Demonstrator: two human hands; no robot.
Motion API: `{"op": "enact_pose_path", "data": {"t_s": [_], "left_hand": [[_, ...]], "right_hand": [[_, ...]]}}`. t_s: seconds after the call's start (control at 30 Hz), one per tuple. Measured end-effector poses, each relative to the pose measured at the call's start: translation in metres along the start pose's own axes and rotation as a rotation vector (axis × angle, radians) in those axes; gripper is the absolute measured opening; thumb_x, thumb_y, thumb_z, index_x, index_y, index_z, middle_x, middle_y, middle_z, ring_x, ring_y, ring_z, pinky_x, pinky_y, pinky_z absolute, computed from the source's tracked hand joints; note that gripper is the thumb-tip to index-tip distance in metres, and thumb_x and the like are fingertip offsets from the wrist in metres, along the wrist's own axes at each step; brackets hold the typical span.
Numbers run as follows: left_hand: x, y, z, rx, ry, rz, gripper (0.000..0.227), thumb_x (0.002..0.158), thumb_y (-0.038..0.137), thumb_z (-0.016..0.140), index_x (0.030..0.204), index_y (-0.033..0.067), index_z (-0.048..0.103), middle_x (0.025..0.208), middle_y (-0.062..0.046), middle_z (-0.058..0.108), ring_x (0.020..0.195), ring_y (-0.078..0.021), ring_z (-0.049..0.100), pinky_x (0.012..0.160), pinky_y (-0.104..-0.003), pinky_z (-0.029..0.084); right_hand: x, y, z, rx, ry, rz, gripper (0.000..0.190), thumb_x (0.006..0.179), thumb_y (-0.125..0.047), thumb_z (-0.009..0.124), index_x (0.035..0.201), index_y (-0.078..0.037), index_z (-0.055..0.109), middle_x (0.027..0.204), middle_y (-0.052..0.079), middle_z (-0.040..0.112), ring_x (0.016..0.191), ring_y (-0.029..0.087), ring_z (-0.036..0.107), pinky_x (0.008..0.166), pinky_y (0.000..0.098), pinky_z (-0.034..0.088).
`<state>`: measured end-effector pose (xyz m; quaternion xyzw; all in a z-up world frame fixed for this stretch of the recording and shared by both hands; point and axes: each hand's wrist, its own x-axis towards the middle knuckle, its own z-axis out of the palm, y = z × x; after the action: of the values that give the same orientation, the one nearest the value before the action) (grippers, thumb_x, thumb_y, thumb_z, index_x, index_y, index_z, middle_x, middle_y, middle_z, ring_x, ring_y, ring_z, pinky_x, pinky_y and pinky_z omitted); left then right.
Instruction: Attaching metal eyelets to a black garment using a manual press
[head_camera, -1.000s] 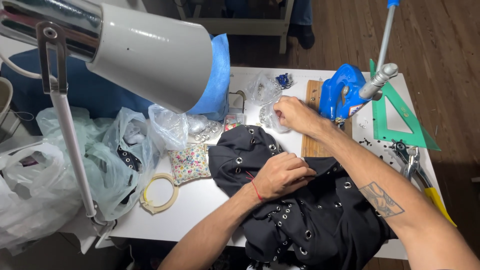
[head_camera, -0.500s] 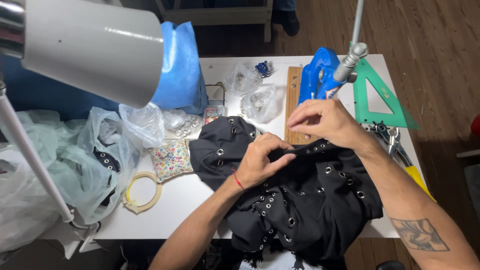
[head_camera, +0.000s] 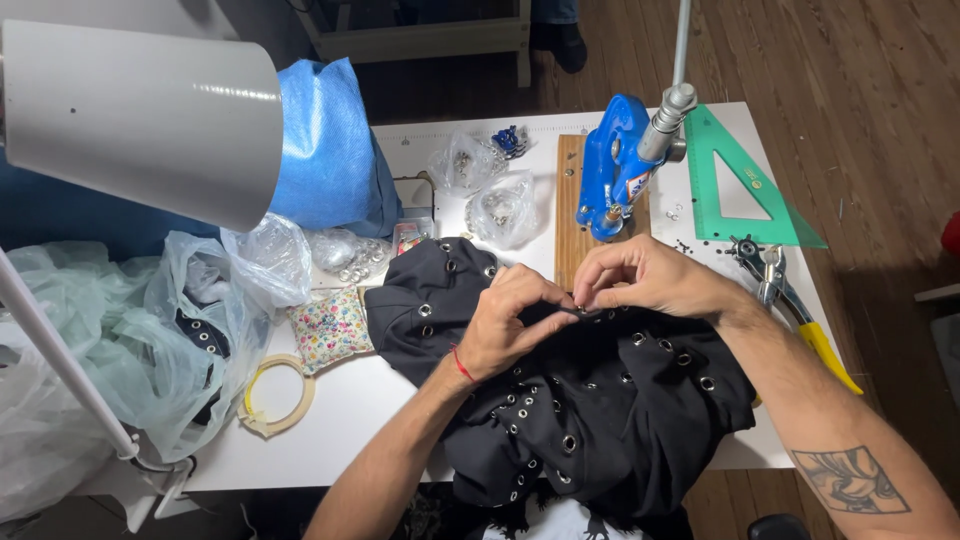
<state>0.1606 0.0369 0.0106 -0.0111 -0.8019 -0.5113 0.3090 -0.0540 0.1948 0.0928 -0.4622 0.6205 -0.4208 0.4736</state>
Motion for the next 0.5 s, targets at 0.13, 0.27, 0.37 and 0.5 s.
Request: {"op": "enact_pose_path", "data": {"t_s": [0.13,0.27,0.37,0.5], "left_hand": [[0.001,0.004,-0.001,0.05,0.04,0.111,0.01,0.103,0.027,0.093,0.111,0.0238,0.088,0.105,0.003,0.084,0.1,-0.022,0.076,0.092,-0.034,0.051],[0.0,-0.003,0.002,0.126,0.064,0.223,0.01,0.106,0.027,0.091,0.114,0.0227,0.088,0.107,0.001,0.083,0.1,-0.0264,0.075,0.091,-0.039,0.052],[-0.002,-0.002,0.001,0.151,0.065,0.245,0.01,0.107,0.026,0.089,0.116,0.022,0.087,0.107,-0.001,0.083,0.099,-0.0281,0.075,0.09,-0.041,0.052],[0.0,0.002,-0.001,0.149,0.077,0.257,0.008,0.108,0.026,0.088,0.115,0.0226,0.087,0.108,0.001,0.082,0.099,-0.0246,0.075,0.089,-0.038,0.051]], "right_hand": [[0.001,0.007,-0.001,0.063,-0.009,0.059,0.015,0.093,0.004,0.094,0.107,0.002,0.093,0.098,0.008,0.09,0.09,0.014,0.081,0.084,0.0317,0.069],[0.004,0.007,0.0,0.078,-0.042,0.056,0.015,0.092,0.002,0.097,0.106,0.002,0.09,0.094,0.008,0.088,0.085,0.014,0.077,0.078,0.0299,0.067],[0.007,0.004,-0.001,0.084,-0.06,0.085,0.016,0.094,0.002,0.096,0.109,0.002,0.09,0.095,0.003,0.086,0.085,0.011,0.076,0.078,0.0282,0.066],[0.01,-0.003,-0.005,0.083,-0.124,0.111,0.015,0.093,0.005,0.097,0.105,0.004,0.09,0.094,0.008,0.088,0.083,0.014,0.078,0.076,0.0293,0.066]]}}
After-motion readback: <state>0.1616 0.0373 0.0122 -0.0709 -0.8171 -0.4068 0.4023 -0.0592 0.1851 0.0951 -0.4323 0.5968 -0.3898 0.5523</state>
